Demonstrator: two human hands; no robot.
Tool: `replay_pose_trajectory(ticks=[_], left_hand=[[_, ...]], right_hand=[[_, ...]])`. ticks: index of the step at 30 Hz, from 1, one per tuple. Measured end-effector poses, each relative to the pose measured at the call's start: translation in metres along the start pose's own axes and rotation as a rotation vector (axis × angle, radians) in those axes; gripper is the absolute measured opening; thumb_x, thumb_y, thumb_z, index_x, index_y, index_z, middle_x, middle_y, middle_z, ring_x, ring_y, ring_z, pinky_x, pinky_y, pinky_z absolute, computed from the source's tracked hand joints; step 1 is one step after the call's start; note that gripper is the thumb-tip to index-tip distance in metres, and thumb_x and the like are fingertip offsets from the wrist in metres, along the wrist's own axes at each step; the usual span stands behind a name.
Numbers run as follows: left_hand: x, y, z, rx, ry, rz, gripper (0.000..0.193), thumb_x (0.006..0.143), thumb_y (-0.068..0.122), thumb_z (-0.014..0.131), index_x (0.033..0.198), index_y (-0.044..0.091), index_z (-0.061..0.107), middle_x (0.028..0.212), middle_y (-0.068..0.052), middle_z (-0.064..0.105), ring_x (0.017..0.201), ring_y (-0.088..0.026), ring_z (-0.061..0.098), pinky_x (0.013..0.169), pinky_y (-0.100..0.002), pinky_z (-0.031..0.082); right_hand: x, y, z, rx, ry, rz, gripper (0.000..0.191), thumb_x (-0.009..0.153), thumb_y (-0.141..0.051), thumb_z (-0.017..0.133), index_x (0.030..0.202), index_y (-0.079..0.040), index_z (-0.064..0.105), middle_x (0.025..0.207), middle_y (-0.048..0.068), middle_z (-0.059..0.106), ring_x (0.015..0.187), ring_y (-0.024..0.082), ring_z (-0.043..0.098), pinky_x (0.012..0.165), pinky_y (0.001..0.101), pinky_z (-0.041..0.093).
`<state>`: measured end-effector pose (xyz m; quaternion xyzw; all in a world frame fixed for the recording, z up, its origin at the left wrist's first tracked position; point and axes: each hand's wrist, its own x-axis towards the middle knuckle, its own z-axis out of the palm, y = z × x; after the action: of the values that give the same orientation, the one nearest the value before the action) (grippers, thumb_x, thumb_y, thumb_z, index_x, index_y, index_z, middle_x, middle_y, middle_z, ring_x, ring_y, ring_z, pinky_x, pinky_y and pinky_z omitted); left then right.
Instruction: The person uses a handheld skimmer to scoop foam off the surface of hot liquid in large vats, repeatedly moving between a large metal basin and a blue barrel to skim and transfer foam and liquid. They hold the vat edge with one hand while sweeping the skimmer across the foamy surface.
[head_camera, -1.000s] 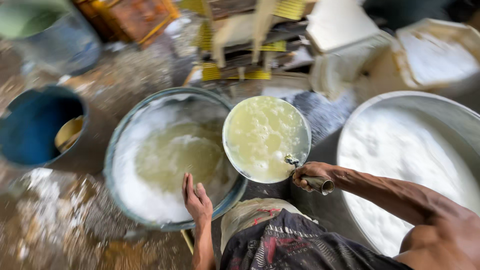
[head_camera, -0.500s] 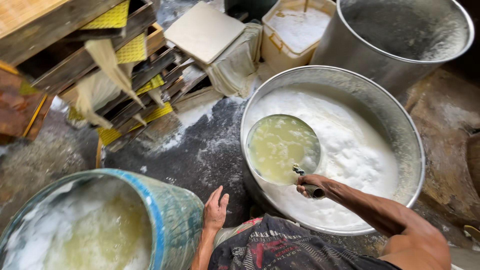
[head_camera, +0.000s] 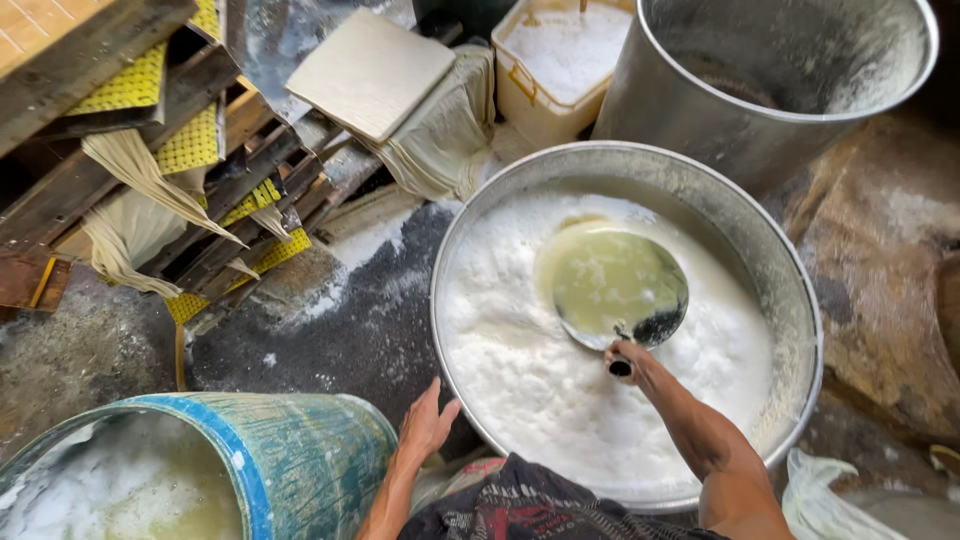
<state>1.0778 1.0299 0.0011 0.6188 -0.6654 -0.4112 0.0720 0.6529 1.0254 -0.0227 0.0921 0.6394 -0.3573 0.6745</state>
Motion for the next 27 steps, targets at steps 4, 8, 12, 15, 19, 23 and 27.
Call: replay_pose_trajectory(ticks=[4, 8, 12, 15, 19, 23, 27], left_hand=[[0.017, 0.008, 0.001, 0.075, -0.072, -0.028, 0.083, 0.089, 0.043, 0.065, 0.156, 0.004, 0.033, 0.144, -0.024, 0.056, 0.131, -0.043, 0.055, 0.108, -0.048, 0.045], [0.033, 0.009, 0.0, 0.119, -0.071, -0.004, 0.086, 0.09, 0.044, 0.067, 0.156, 0.001, 0.031, 0.141, -0.03, 0.056, 0.127, -0.047, 0.057, 0.105, -0.052, 0.046], [0.042, 0.002, -0.006, 0.136, -0.097, -0.008, 0.091, 0.09, 0.046, 0.066, 0.157, 0.0, 0.026, 0.139, -0.031, 0.057, 0.125, -0.049, 0.057, 0.104, -0.054, 0.046], [0.049, -0.001, -0.005, 0.193, -0.171, -0.05, 0.096, 0.09, 0.048, 0.065, 0.16, 0.002, 0.019, 0.133, -0.034, 0.06, 0.123, -0.05, 0.059, 0.105, -0.054, 0.046], [0.055, -0.001, 0.016, 0.214, -0.215, -0.124, 0.102, 0.089, 0.047, 0.066, 0.162, 0.004, 0.009, 0.126, -0.035, 0.063, 0.12, -0.051, 0.061, 0.105, -0.054, 0.046], [0.061, -0.005, 0.042, 0.203, -0.116, -0.087, 0.1, 0.091, 0.039, 0.065, 0.162, -0.002, 0.006, 0.122, -0.037, 0.065, 0.116, -0.052, 0.063, 0.101, -0.054, 0.048], [0.061, -0.02, 0.05, 0.177, -0.065, -0.124, 0.097, 0.092, 0.034, 0.064, 0.162, 0.0, 0.006, 0.12, -0.037, 0.066, 0.114, -0.052, 0.063, 0.101, -0.054, 0.048]], right_hand=[[0.01, 0.012, -0.026, -0.068, 0.067, -0.077, 0.023, 0.088, -0.01, 0.047, 0.067, -0.006, 0.055, 0.059, 0.01, 0.058, 0.05, 0.024, 0.058, 0.044, 0.0386, 0.052], [-0.005, 0.046, -0.058, 0.035, 0.272, -0.006, 0.017, 0.085, -0.009, 0.054, 0.07, -0.007, 0.058, 0.062, 0.008, 0.06, 0.05, 0.022, 0.058, 0.044, 0.0375, 0.052], [-0.038, 0.09, -0.104, -0.179, 0.69, -0.19, 0.009, 0.077, -0.007, 0.067, 0.07, -0.002, 0.065, 0.064, 0.01, 0.062, 0.048, 0.024, 0.056, 0.041, 0.0434, 0.043], [-0.077, 0.105, -0.15, -0.137, 0.904, -0.466, 0.026, 0.085, -0.01, 0.064, 0.064, 0.006, 0.064, 0.068, 0.022, 0.066, 0.053, 0.027, 0.065, 0.044, 0.0441, 0.048], [-0.127, 0.111, -0.188, 0.257, 0.787, -1.057, 0.06, 0.1, -0.003, 0.067, 0.153, -0.004, 0.039, 0.083, 0.008, 0.061, 0.061, 0.017, 0.061, 0.052, 0.0355, 0.058], [-0.127, 0.101, -0.185, 0.343, 0.721, -1.087, 0.096, 0.092, 0.004, 0.062, 0.167, -0.022, 0.007, 0.094, 0.006, 0.064, 0.057, 0.017, 0.059, 0.047, 0.0355, 0.053], [-0.073, 0.054, -0.173, 0.545, 0.607, -0.925, 0.097, 0.09, 0.001, 0.057, 0.167, -0.028, 0.006, 0.081, 0.009, 0.057, 0.055, 0.018, 0.056, 0.044, 0.037, 0.051]])
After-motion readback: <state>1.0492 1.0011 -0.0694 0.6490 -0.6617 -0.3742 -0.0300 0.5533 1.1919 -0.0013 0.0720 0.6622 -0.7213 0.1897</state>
